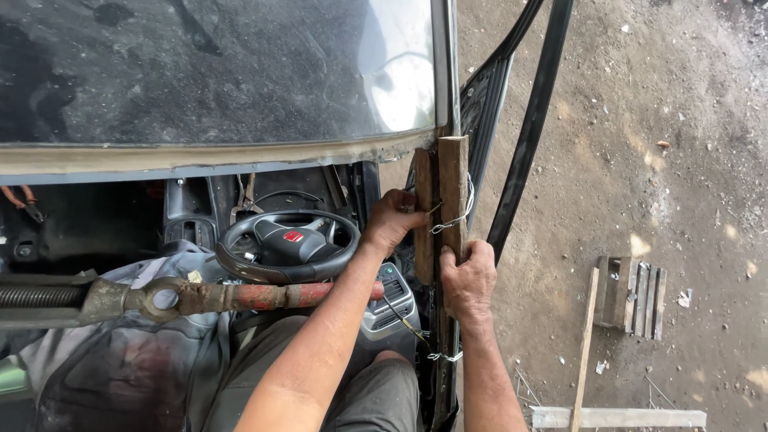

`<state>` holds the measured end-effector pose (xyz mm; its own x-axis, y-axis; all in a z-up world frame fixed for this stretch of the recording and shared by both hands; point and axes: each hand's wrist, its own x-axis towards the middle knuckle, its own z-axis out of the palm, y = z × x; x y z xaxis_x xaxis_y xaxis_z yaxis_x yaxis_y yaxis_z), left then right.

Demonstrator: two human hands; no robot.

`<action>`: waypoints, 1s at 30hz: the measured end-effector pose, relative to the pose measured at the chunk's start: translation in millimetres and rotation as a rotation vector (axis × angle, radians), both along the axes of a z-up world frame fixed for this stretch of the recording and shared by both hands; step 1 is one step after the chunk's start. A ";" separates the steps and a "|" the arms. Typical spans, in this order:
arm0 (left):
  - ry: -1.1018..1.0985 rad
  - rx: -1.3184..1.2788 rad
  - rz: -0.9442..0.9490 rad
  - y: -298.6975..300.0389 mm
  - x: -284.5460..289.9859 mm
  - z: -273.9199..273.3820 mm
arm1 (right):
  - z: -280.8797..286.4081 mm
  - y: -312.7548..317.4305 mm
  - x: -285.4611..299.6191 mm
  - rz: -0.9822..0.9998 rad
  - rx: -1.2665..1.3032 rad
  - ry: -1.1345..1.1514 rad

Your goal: The person secures a wooden plank to the car's A-pillar using wire and pliers. They wrap the wire around the plank and the car frame, then twist and tighten it with pliers to hold the plank in place.

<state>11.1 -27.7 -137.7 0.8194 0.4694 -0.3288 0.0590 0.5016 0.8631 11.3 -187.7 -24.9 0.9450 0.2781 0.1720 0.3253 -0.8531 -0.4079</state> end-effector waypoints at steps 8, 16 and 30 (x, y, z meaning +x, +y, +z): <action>0.014 0.071 -0.014 13.1 4.8 12.1 | -37.6 -11.2 7.6 0.028 -0.071 -0.013; 0.007 0.043 -0.019 11.0 5.8 5.8 | 11.3 26.8 0.3 0.111 0.316 0.170; 0.066 0.153 -0.030 13.5 5.8 7.0 | 0.4 46.2 27.0 0.098 0.421 0.080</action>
